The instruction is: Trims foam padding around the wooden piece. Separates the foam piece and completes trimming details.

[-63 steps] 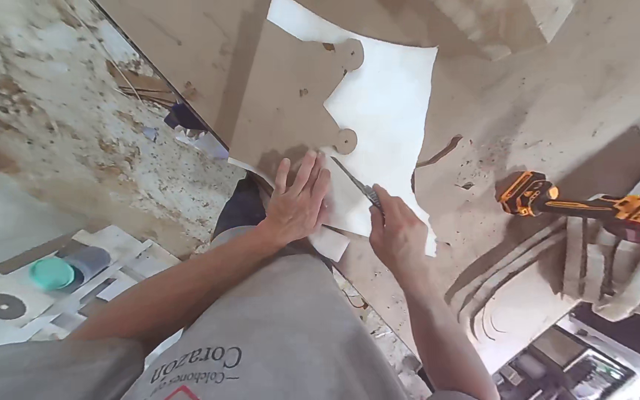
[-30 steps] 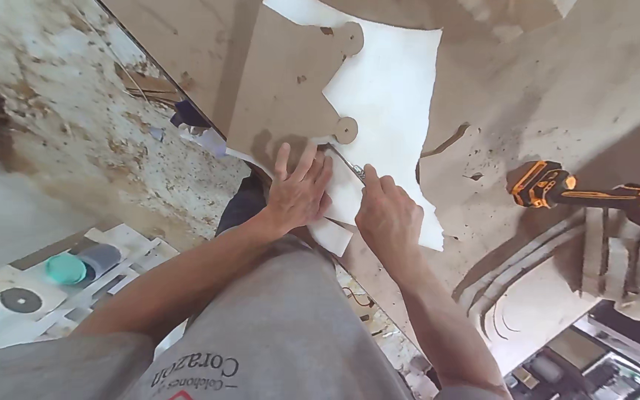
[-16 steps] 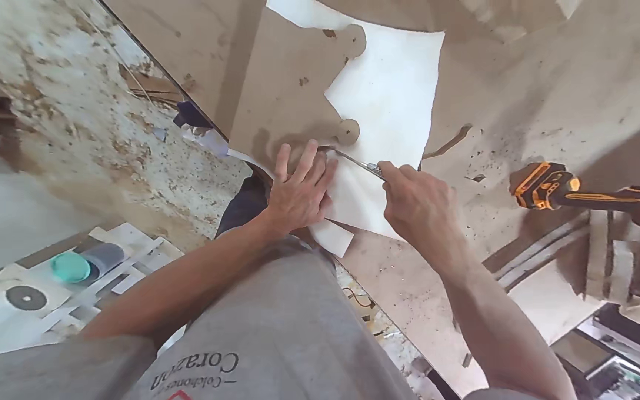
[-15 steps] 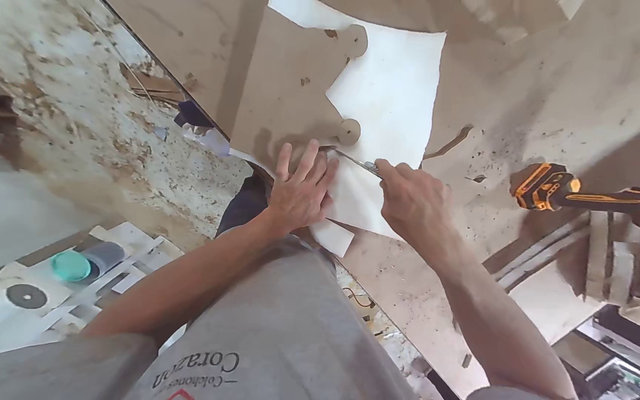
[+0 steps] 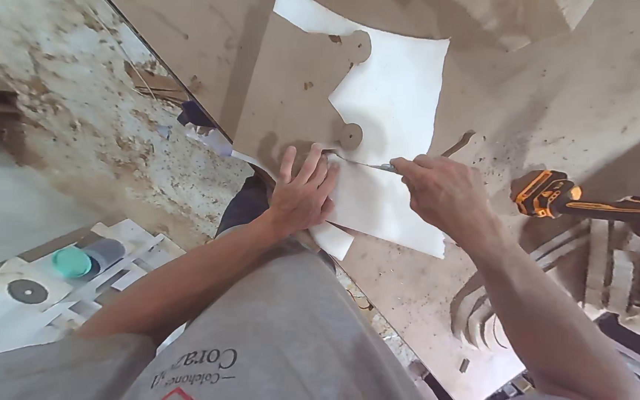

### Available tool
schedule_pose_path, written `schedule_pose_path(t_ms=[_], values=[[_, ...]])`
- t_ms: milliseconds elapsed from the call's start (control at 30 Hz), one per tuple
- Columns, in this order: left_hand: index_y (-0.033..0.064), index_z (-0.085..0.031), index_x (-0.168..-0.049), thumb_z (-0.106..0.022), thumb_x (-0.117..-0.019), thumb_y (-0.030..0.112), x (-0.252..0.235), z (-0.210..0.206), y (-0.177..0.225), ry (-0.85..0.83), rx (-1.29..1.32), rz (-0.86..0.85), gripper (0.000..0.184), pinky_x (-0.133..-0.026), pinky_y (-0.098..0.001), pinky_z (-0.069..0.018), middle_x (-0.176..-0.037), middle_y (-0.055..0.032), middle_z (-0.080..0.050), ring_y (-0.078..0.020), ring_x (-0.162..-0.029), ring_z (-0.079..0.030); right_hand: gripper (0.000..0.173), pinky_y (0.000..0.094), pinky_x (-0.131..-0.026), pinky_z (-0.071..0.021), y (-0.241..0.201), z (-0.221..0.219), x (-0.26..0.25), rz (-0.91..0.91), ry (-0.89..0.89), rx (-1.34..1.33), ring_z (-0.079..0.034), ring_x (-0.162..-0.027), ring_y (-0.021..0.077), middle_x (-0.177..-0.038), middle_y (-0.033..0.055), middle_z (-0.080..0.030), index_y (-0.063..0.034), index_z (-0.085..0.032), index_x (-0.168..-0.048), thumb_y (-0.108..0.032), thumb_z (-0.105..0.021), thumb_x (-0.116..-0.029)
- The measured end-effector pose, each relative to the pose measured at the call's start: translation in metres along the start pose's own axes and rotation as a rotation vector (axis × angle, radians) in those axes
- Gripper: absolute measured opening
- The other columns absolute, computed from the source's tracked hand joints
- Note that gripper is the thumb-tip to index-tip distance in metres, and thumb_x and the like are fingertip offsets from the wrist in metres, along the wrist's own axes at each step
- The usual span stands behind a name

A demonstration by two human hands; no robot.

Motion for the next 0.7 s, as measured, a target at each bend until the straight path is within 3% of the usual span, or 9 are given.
schedule_pose_path(t_ms=[167, 300, 467, 567, 700], values=[[0.0191, -0.061, -0.142, -0.044, -0.0957, 0.04, -0.002, -0.001, 0.0, -0.005, 0.007, -0.006, 0.053, -0.12, -0.0673, -0.0095, -0.144, -0.0126, -0.059, -0.0352, -0.149, -0.038, 0.034, 0.0549, -0.058, -0.0513, 0.021, 0.004, -0.008, 0.061, -0.03, -0.009, -0.068, -0.082, 0.0392, -0.095, 0.0147, -0.068, -0.017, -0.069, -0.13, -0.007, -0.057, -0.0989], [0.0186, -0.062, -0.14, -0.044, -0.0954, 0.039, 0.0, -0.003, 0.0, 0.037, 0.002, -0.002, 0.053, -0.12, -0.0668, -0.0095, -0.143, -0.0124, -0.06, -0.0348, -0.147, -0.038, 0.032, 0.0547, -0.06, -0.0514, 0.028, 0.009, -0.022, 0.17, -0.008, 0.035, -0.068, -0.083, 0.0409, -0.095, 0.0168, -0.069, -0.0136, -0.07, -0.126, -0.004, -0.057, -0.0978], [0.0178, -0.057, -0.146, -0.043, -0.0966, 0.037, 0.002, -0.003, 0.0, 0.048, -0.012, -0.021, 0.055, -0.12, -0.066, -0.0018, -0.162, -0.0086, -0.041, -0.0337, -0.155, -0.021, 0.034, 0.0568, -0.063, -0.0514, 0.04, 0.019, -0.034, 0.259, -0.045, 0.065, -0.067, -0.085, 0.0422, -0.095, 0.0177, -0.068, -0.0142, -0.069, -0.125, -0.002, -0.058, -0.0959], [0.0139, -0.06, -0.143, -0.041, -0.0969, 0.036, 0.001, -0.003, 0.0, 0.035, -0.019, -0.054, 0.054, -0.12, -0.0659, -0.0008, -0.165, -0.0037, -0.037, -0.0314, -0.157, -0.018, 0.035, 0.0571, -0.066, -0.0505, 0.047, 0.024, -0.043, 0.321, -0.046, 0.069, -0.067, -0.087, 0.0413, -0.096, 0.0167, -0.069, -0.0149, -0.07, -0.124, 0.0, -0.058, -0.0951], [0.0125, -0.064, -0.138, -0.04, -0.098, 0.035, 0.001, -0.003, 0.0, 0.012, -0.028, -0.062, 0.052, -0.119, -0.0668, -0.0019, -0.163, -0.0037, -0.041, -0.0318, -0.156, -0.02, 0.04, 0.0598, -0.07, -0.0512, 0.068, 0.033, -0.055, 0.351, -0.07, 0.083, -0.068, -0.091, 0.0426, -0.099, 0.0173, -0.07, -0.0152, -0.071, -0.124, 0.004, -0.061, -0.091]])
Point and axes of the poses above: each hand's wrist, its own x-axis away from the middle knuckle, its own z-axis out of the back of the hand, y = z × x, the point moved 2 cm from there along -x, towards the middle knuckle
